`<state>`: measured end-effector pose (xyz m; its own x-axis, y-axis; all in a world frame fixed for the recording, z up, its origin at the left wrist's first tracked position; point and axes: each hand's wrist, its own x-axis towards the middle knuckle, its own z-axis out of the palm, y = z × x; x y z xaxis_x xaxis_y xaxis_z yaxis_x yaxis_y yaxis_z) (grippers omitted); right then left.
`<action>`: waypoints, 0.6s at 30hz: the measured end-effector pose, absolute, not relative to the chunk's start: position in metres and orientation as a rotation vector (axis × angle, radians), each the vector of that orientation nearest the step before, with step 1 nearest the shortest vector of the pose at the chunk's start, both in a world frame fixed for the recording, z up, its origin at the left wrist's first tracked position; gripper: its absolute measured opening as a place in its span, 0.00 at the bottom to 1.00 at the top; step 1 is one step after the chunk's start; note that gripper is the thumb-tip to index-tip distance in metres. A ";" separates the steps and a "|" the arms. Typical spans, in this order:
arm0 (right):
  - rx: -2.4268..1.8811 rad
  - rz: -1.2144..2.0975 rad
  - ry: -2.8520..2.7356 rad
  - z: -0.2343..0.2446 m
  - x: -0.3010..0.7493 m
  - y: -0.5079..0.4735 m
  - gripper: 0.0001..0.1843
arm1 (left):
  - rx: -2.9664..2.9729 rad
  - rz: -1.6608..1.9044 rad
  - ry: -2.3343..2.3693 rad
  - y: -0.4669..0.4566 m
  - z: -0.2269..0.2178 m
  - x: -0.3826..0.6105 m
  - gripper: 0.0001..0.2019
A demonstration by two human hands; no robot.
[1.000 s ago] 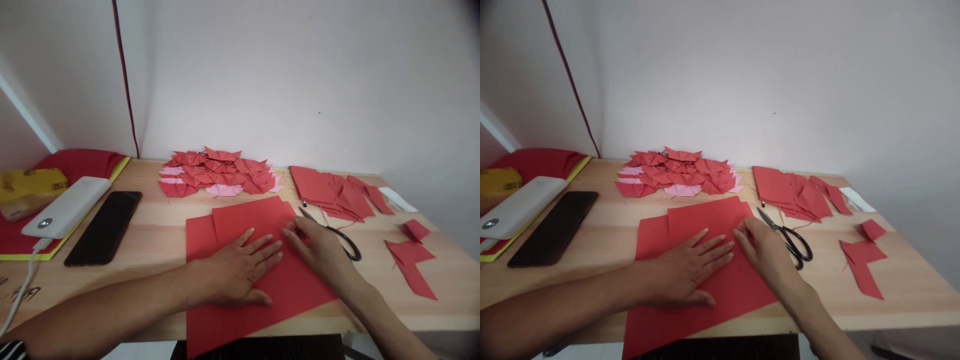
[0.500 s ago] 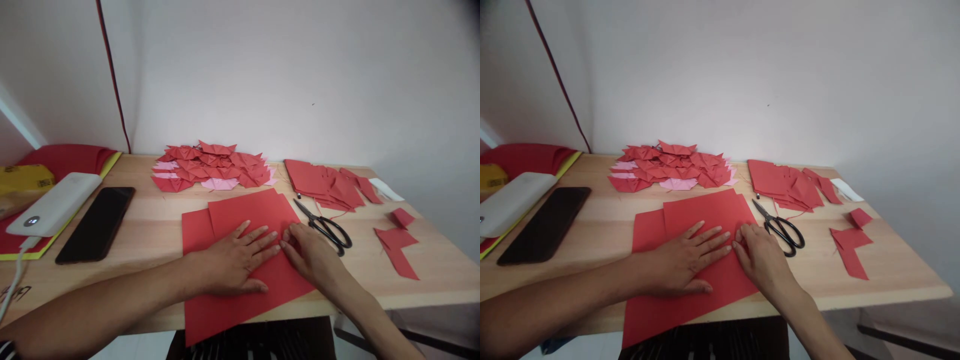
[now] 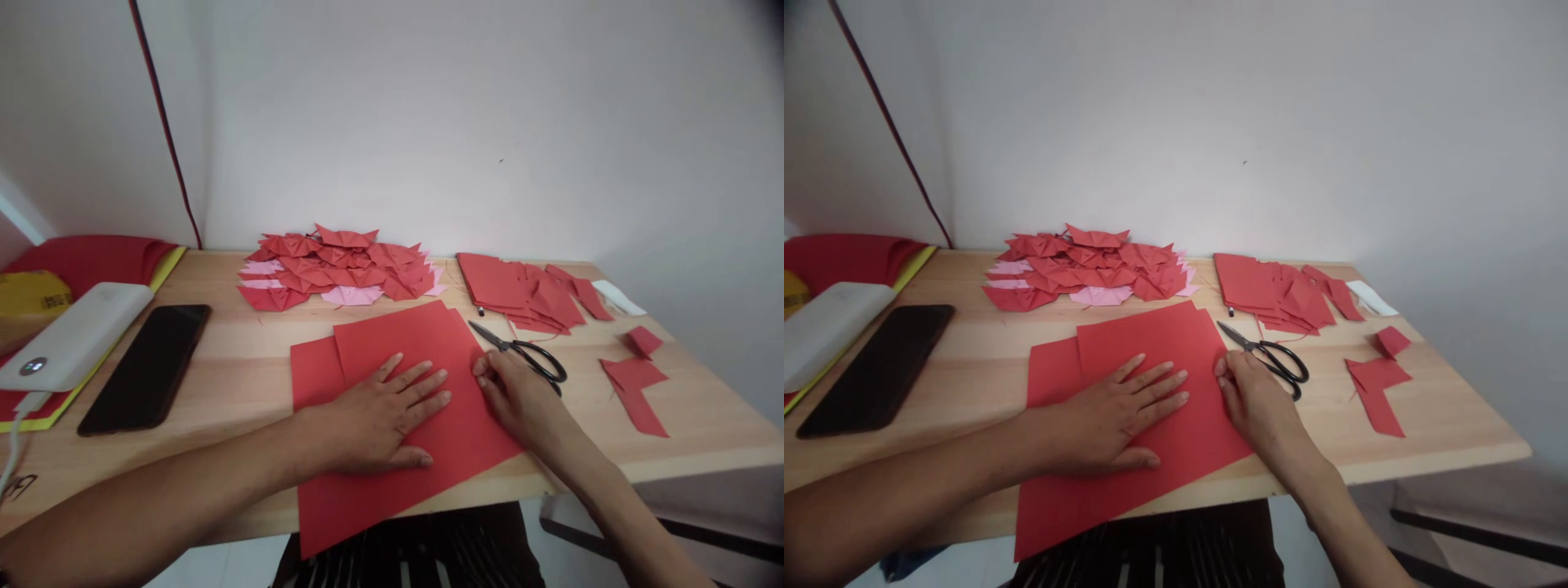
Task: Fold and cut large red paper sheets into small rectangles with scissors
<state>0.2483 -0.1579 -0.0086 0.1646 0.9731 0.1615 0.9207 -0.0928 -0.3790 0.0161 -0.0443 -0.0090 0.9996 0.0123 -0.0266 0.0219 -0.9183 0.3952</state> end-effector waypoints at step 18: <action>-2.074 0.190 -1.708 -0.009 0.247 -0.175 0.09 | 2.826 -0.002 0.083 -0.049 -0.012 0.019 0.37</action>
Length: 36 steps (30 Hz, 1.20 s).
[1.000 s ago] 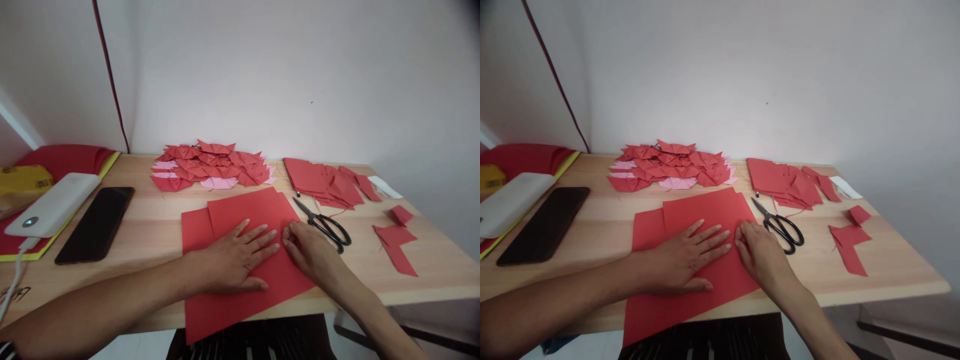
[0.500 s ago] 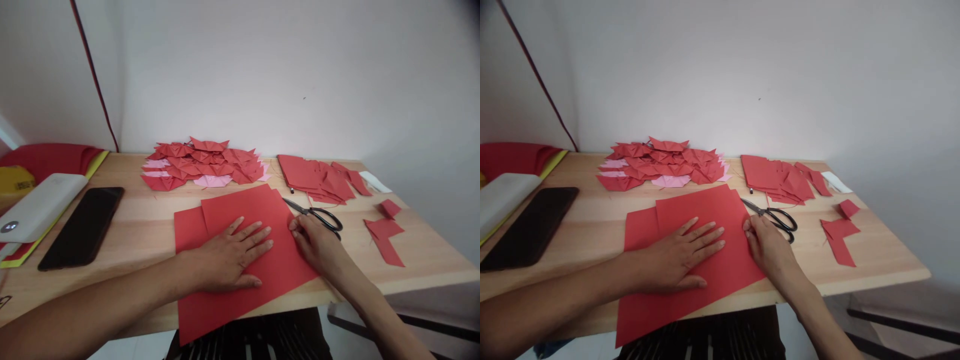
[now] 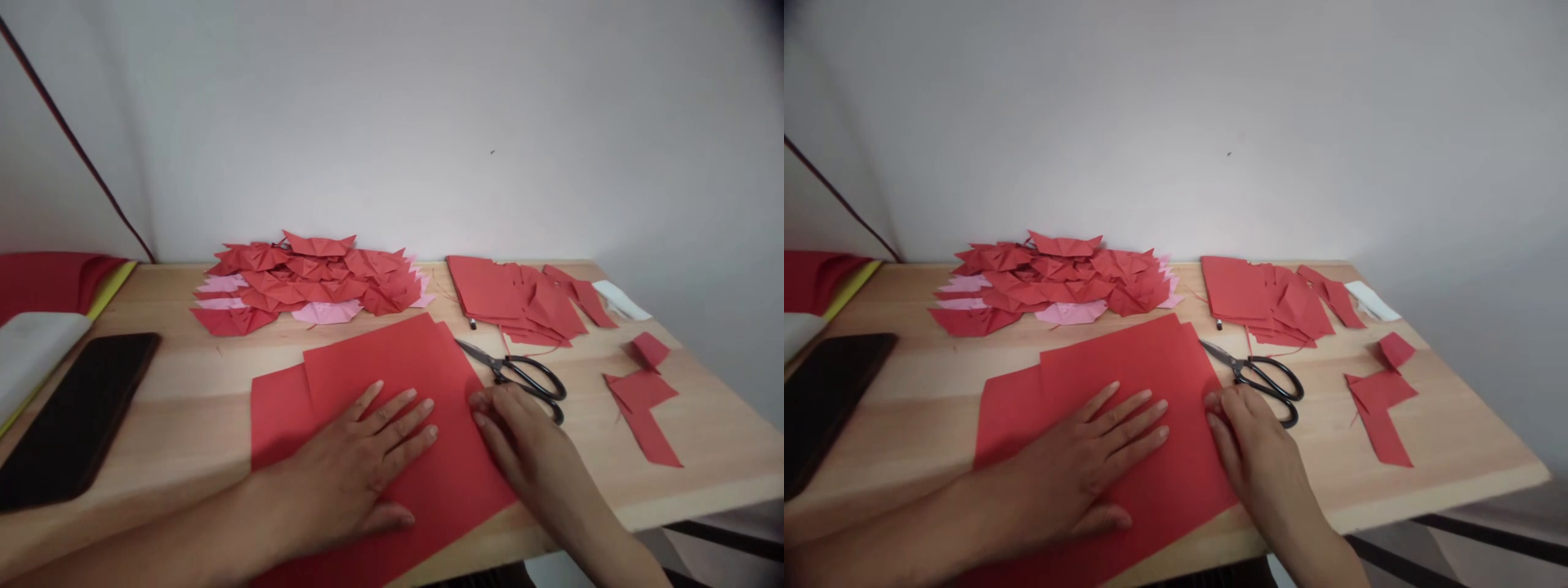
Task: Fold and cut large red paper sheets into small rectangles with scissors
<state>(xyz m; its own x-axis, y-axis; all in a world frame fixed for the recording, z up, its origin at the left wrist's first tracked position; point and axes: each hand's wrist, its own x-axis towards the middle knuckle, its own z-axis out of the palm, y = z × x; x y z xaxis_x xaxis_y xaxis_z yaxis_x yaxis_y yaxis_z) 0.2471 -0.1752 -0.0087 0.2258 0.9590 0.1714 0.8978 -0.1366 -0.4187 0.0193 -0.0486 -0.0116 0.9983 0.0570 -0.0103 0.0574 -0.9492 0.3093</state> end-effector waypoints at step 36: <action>-1.867 -0.277 -2.275 -0.027 0.218 -0.198 0.40 | 3.027 -0.001 0.292 -0.071 -0.005 -0.056 0.42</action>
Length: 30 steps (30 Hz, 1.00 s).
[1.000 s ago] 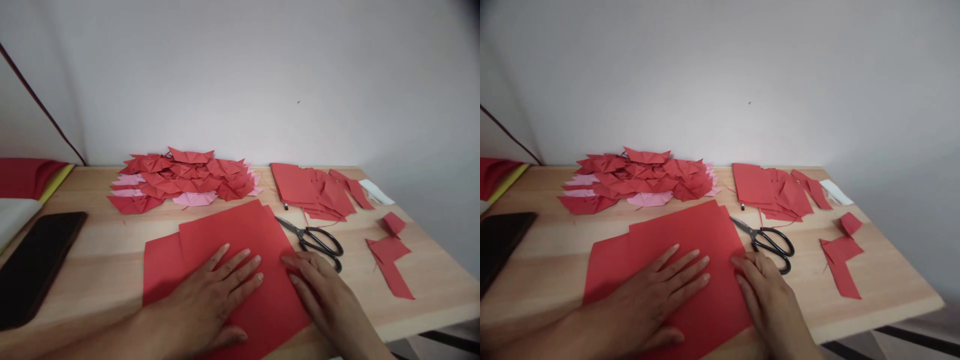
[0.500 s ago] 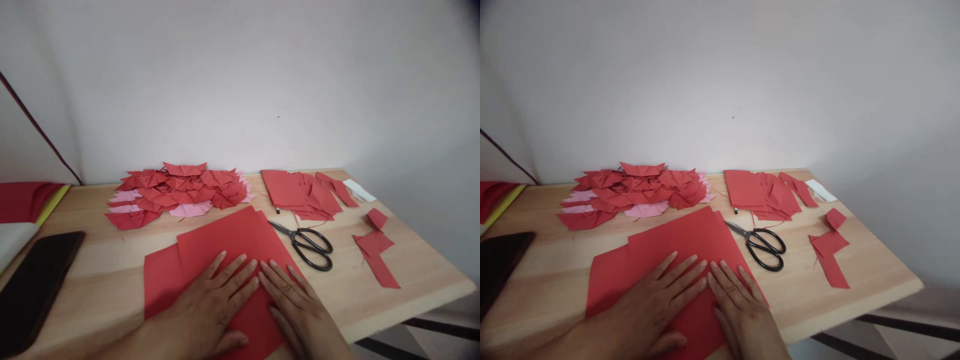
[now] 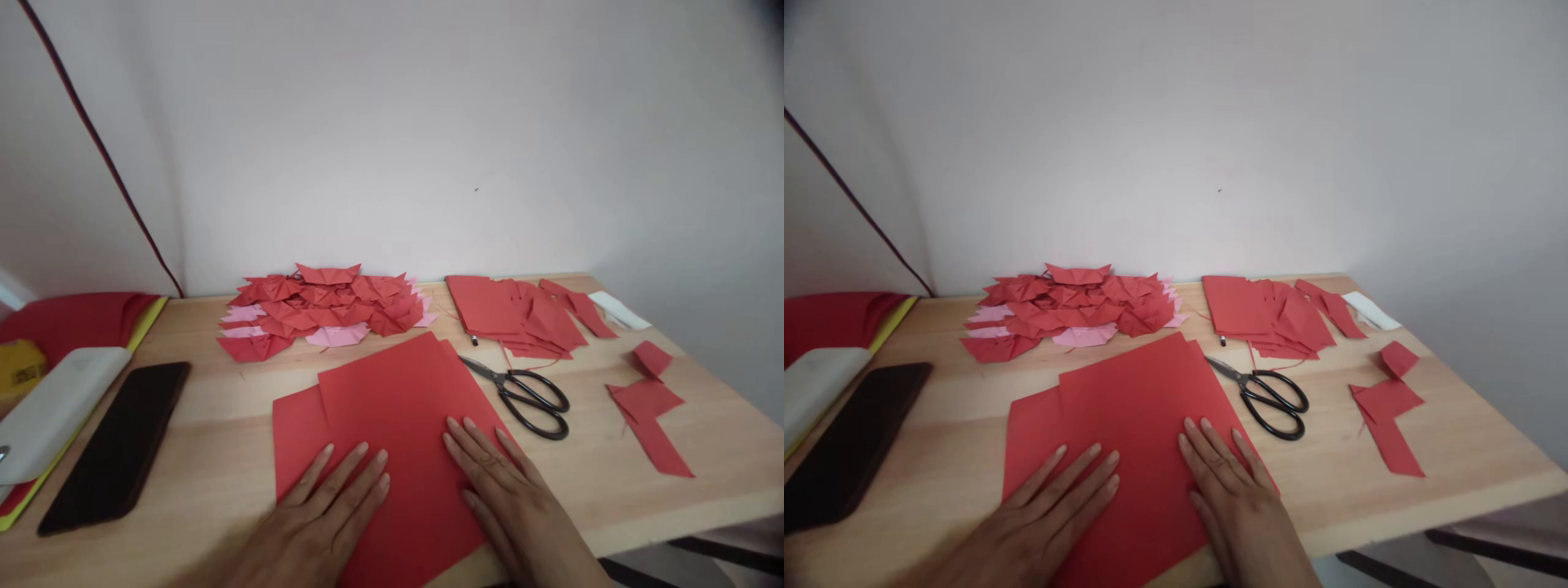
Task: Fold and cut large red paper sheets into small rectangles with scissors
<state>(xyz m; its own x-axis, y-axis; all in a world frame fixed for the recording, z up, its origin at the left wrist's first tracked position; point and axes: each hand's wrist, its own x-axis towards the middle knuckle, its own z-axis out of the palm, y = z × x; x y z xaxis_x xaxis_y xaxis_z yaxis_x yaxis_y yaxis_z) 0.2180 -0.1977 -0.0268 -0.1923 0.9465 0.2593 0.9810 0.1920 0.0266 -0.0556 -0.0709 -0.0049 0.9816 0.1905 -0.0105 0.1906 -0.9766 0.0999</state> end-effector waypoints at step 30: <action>-1.793 -0.246 -2.296 -0.021 0.223 -0.192 0.24 | 3.144 0.390 0.521 -0.082 -0.014 -0.061 0.14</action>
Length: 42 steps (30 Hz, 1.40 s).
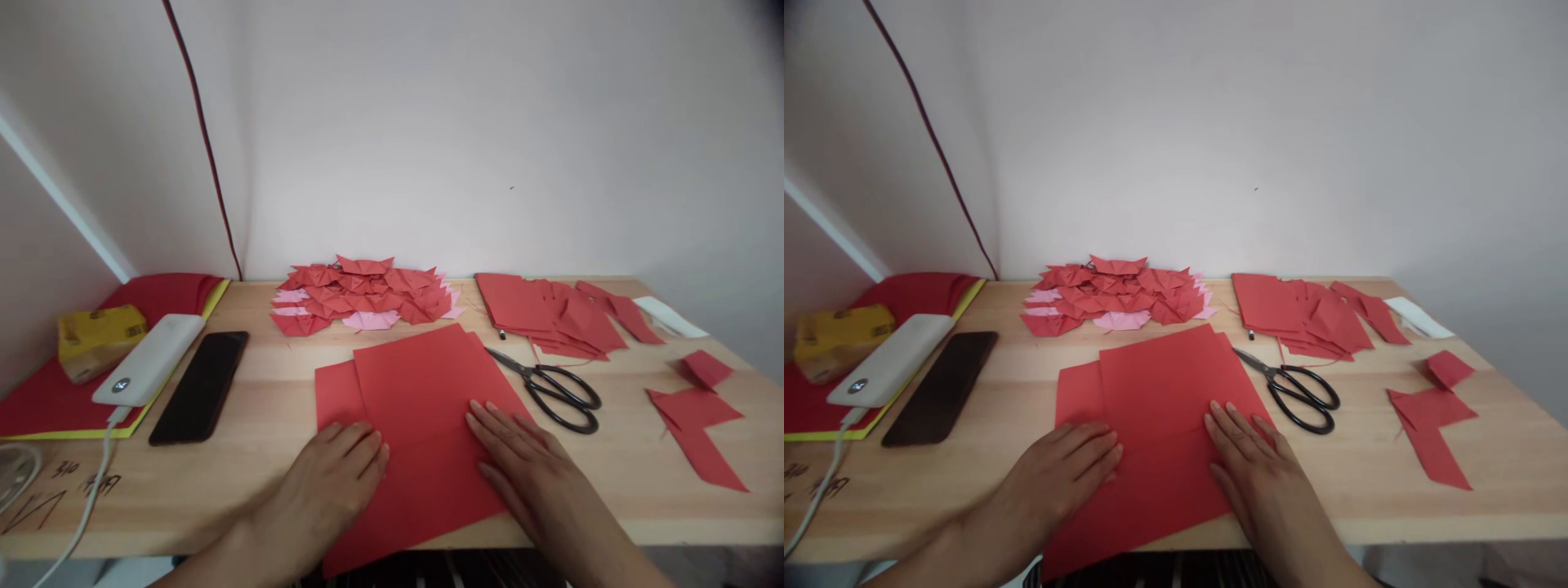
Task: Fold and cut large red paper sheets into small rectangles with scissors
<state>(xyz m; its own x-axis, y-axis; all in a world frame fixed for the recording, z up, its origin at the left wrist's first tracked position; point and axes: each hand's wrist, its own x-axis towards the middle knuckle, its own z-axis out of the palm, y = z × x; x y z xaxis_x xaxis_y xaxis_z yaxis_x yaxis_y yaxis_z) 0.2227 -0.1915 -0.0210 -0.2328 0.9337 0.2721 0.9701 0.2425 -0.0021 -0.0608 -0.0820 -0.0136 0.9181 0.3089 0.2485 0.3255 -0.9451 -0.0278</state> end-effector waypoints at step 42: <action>-1.691 -0.411 -2.318 -0.014 0.219 -0.183 0.20 | -2.979 -0.344 -0.477 -0.074 -0.005 -0.052 0.12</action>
<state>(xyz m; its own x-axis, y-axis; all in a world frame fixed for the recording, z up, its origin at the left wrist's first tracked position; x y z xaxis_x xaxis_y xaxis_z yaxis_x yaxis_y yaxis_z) 0.2192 -0.1831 -0.0140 -0.3003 0.8852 0.3554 0.9534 0.2899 0.0835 -0.0524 -0.0742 -0.0052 0.9253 0.2954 0.2379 0.3191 -0.9453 -0.0674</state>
